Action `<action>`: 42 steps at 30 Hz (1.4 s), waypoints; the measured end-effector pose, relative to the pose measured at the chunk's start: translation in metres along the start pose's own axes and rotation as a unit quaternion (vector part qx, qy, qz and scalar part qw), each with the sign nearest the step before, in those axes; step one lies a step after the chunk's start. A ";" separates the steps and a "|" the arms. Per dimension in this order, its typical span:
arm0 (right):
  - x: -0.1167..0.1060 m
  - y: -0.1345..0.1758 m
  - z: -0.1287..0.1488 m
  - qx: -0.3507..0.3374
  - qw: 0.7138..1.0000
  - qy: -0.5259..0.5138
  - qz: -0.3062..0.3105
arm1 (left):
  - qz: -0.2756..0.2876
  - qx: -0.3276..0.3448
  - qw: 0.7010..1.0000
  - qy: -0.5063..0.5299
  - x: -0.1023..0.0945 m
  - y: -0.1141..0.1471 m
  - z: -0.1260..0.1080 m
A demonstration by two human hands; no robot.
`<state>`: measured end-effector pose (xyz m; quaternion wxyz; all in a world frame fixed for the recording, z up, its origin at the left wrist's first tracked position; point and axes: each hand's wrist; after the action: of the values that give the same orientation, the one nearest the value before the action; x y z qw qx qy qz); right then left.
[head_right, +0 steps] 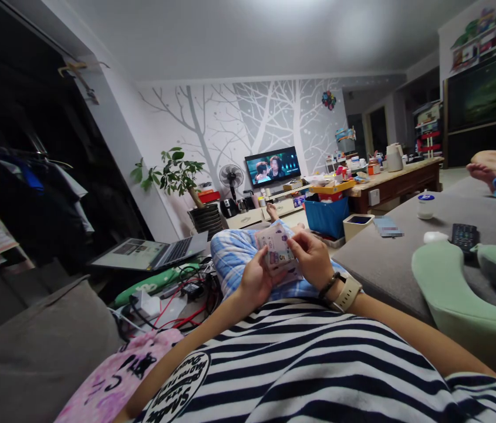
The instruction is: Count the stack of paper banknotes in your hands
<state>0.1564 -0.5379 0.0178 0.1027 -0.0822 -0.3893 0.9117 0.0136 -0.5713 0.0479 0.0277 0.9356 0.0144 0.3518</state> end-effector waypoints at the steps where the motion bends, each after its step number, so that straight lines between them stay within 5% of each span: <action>1: 0.000 0.001 0.000 -0.006 1.000 0.005 -0.001 | 0.000 0.000 1.000 0.002 -0.001 0.000 0.000; 19: -0.003 0.006 0.010 -0.074 0.996 0.028 0.029 | 0.041 0.024 0.999 -0.022 -0.001 0.000 0.006; 30: -0.005 0.006 0.008 -0.039 0.998 -0.030 0.050 | 0.036 0.033 0.999 0.018 0.002 -0.003 0.008; 35: -0.002 -0.001 0.001 0.011 0.999 -0.040 -0.019 | 0.045 0.041 0.998 0.018 0.001 -0.004 0.009; 42: 0.005 -0.008 -0.014 0.078 0.995 -0.060 -0.014 | 0.066 0.056 0.996 0.031 -0.004 -0.009 0.015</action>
<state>0.1557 -0.5214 0.0135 0.0978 -0.0139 -0.3238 0.9409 0.0199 -0.5629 0.0336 -0.0483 0.9231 -0.0264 0.3806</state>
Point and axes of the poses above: each hand's wrist, its own y-axis away from the middle knuckle, its own x-axis out of the palm, z = x × y, and after that the axes turned 12 degrees about y, right-handed
